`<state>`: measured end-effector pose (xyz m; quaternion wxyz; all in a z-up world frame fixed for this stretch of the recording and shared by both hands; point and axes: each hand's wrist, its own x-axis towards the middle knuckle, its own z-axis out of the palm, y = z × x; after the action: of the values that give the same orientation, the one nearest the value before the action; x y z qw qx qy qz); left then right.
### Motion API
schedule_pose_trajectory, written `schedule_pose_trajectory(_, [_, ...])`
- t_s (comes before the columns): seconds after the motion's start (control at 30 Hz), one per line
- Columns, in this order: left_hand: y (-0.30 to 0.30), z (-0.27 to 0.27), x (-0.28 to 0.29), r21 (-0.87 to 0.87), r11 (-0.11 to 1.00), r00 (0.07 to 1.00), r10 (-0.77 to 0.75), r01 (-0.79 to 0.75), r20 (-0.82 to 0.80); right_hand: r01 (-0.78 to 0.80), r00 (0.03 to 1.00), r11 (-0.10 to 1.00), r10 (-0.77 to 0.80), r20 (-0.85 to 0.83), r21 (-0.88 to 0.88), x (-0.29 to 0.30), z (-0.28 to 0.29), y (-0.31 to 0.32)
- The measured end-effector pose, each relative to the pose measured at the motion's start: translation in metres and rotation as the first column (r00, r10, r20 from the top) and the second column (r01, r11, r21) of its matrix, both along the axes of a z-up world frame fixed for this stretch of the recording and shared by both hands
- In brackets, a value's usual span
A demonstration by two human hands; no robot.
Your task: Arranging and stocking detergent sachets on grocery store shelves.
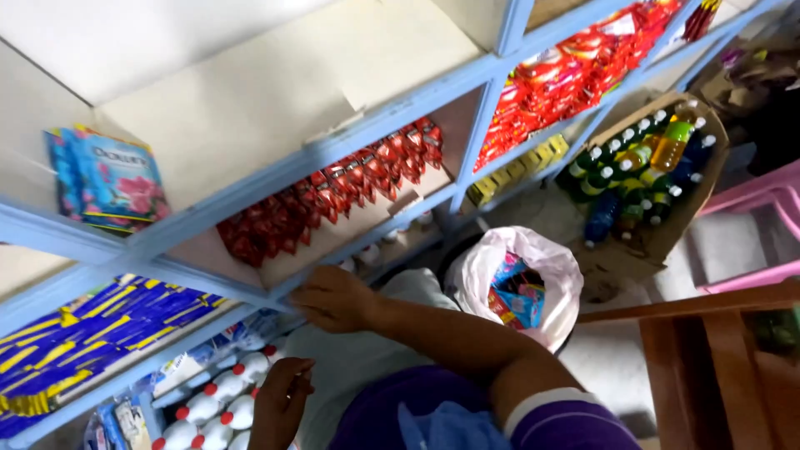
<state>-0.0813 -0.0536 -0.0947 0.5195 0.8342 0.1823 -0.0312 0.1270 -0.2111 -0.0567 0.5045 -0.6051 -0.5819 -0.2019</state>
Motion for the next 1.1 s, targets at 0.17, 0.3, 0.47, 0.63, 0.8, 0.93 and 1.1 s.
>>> schedule_pose_trajectory(0.17, [-0.018,-0.016,-0.004,-0.033,0.998,0.998,-0.057,0.056,-0.014,0.151,0.776,0.972,-0.229,-0.588,-0.181,0.036,-0.273,-0.189])
schedule_pose_trajectory(0.3, [-0.052,-0.007,0.019,-0.034,0.987,0.981,-0.158,0.155,-0.111,0.783,0.242,0.490,-0.807,-0.538,-0.383,0.033,-0.274,-0.312])
schedule_pose_trajectory(0.47, [-0.090,0.010,0.053,0.234,0.860,0.892,-0.438,0.453,-0.116,0.488,-0.525,0.654,-0.309,-0.793,-0.578,0.063,-0.419,-0.383])
schedule_pose_trajectory(0.63, [-0.112,0.021,0.075,0.298,0.753,0.806,-0.506,0.587,-0.308,0.322,0.145,0.389,-0.921,-0.361,-0.863,0.070,-0.454,-0.382])
schedule_pose_trajectory(0.8, [-0.119,0.005,0.071,0.316,0.713,0.777,-0.532,0.626,-0.337,0.205,0.156,0.285,-0.954,-0.256,-0.936,0.072,-0.367,-0.357])
schedule_pose_trajectory(0.93, [-0.124,0.005,0.069,0.279,0.727,0.769,-0.523,0.628,-0.367,0.018,0.356,0.131,-0.927,-0.116,-0.991,0.083,-0.355,-0.363])
schedule_pose_trajectory(1.1, [-0.128,0.008,0.074,0.312,0.704,0.765,-0.535,0.638,-0.358,-0.068,0.452,0.119,-0.881,-0.137,-0.991,0.095,-0.442,-0.399])
